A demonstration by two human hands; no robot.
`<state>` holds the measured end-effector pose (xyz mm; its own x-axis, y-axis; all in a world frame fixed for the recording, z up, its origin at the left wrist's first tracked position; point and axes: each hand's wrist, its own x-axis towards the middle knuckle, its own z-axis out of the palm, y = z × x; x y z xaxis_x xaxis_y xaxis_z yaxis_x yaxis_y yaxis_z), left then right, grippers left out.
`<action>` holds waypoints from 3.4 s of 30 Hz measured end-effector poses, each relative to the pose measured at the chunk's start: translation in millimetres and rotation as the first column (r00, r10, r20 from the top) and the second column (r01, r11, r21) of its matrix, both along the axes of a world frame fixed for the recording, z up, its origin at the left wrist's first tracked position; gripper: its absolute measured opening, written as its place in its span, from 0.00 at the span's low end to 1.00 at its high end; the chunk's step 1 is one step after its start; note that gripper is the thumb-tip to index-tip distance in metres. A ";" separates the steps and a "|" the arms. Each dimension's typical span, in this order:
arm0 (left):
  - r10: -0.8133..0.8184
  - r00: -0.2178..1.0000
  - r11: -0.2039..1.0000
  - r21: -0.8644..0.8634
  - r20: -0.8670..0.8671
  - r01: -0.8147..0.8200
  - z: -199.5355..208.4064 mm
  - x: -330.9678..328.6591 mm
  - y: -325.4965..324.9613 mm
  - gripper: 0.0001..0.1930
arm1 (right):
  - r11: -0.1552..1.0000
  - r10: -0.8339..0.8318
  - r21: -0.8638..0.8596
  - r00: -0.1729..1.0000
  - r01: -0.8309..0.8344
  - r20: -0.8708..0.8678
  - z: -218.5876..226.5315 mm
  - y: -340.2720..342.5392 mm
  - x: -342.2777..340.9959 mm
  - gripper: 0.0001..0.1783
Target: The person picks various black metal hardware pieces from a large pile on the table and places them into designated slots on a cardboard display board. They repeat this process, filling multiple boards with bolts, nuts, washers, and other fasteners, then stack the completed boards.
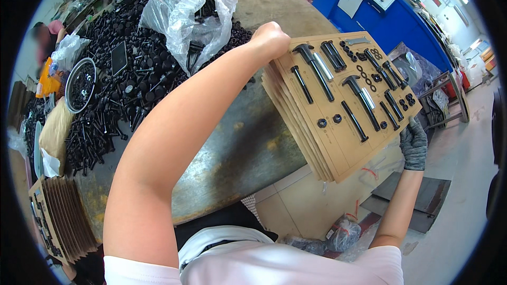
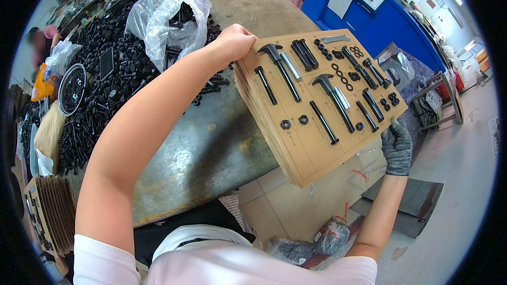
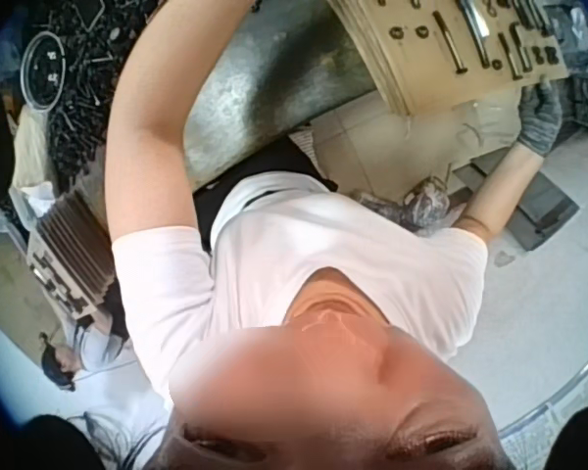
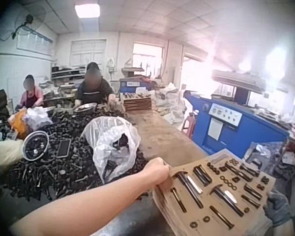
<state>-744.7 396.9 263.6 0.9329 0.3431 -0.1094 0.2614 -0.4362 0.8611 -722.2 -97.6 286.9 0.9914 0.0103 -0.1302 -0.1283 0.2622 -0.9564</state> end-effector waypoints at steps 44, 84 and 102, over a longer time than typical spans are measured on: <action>0.916 -0.257 -0.061 -0.524 0.309 -0.849 -51.2 -911.8 234.8 0.15 | 0.348 0.736 -0.785 -0.668 0.513 -0.110 16.8 938.9 -634.9 0.14; 0.594 0.796 0.334 -0.864 -0.117 -0.377 -83.8 -680.0 -15.8 0.22 | -0.184 0.975 -0.845 -0.202 -0.503 -0.091 -49.6 592.0 -266.3 0.19; 0.037 0.902 0.743 -0.593 -0.429 -0.312 -93.4 -668.5 2.1 0.17 | -0.093 0.995 -0.994 -0.027 0.054 -0.094 -129.4 575.6 -266.0 0.17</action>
<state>-1413.3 399.0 170.3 0.7023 0.2163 -0.6782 0.6275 0.2617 0.7333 -988.2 478.0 157.5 0.1036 0.9899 -0.0970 0.9723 -0.1213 -0.1997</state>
